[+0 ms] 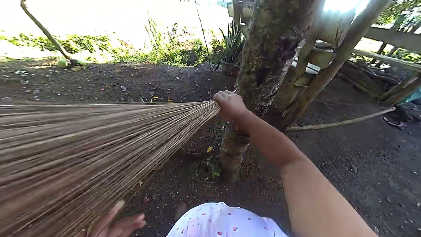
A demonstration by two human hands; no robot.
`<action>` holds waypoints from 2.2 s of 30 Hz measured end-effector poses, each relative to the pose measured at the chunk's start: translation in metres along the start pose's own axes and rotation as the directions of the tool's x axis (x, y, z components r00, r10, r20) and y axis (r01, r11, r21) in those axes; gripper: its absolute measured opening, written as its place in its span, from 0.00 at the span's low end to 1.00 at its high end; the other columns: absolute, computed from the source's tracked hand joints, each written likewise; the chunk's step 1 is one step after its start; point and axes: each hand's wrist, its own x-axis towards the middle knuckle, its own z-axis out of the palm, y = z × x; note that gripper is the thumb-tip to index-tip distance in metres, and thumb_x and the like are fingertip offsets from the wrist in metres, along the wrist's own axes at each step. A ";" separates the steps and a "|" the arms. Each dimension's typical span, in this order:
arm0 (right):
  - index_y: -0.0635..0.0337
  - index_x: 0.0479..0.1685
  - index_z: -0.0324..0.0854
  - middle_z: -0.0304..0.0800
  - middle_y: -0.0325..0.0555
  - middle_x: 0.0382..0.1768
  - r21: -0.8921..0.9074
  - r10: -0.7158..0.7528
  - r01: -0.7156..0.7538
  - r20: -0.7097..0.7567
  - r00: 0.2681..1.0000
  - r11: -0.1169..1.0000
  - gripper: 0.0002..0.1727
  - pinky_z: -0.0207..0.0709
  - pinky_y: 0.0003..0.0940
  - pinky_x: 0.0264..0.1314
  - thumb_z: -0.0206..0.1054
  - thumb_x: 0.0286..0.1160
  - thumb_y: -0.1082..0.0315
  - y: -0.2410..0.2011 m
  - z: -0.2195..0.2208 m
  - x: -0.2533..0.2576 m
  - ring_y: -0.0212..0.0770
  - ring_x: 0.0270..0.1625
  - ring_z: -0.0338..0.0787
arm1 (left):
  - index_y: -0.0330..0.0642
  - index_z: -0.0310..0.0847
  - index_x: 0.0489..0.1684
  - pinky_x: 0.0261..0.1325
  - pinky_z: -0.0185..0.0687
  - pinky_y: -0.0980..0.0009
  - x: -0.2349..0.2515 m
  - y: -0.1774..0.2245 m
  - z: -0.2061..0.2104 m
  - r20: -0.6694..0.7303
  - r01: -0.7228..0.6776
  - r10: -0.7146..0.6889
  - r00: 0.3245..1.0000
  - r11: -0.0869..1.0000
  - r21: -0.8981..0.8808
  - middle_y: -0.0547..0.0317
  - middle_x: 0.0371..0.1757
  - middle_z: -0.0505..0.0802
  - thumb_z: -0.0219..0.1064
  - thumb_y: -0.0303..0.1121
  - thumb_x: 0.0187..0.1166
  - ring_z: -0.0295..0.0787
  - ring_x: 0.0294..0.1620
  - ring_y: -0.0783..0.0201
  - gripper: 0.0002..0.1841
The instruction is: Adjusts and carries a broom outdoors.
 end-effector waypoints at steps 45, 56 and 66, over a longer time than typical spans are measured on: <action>0.55 0.51 0.89 0.92 0.53 0.46 0.065 -0.186 0.192 0.665 0.723 0.979 0.24 0.78 0.70 0.46 0.85 0.55 0.54 -0.123 0.032 0.003 0.60 0.53 0.90 | 0.45 0.71 0.79 0.69 0.87 0.50 -0.002 -0.125 0.060 -0.345 0.255 -0.517 0.783 0.773 -0.580 0.51 0.72 0.90 0.83 0.69 0.47 0.90 0.69 0.50 0.56; 0.48 0.62 0.88 0.92 0.52 0.47 0.051 -0.479 0.489 -0.137 0.867 0.871 0.19 0.81 0.53 0.53 0.70 0.72 0.73 -0.154 -0.019 -0.023 0.57 0.48 0.90 | 0.39 0.72 0.67 0.66 0.89 0.61 0.043 -0.018 0.052 -0.382 0.046 -0.214 0.899 0.913 -0.405 0.53 0.59 0.96 0.59 0.76 0.71 0.94 0.64 0.55 0.45; 0.48 0.58 0.88 0.93 0.48 0.54 -0.016 -0.154 0.156 -0.291 0.944 0.988 0.29 0.79 0.60 0.63 0.83 0.52 0.52 -0.024 0.026 0.015 0.54 0.58 0.90 | 0.38 0.59 0.88 0.76 0.82 0.52 0.018 -0.089 0.093 0.431 0.718 -0.655 0.621 0.696 0.022 0.47 0.77 0.85 0.63 0.53 0.86 0.87 0.72 0.50 0.38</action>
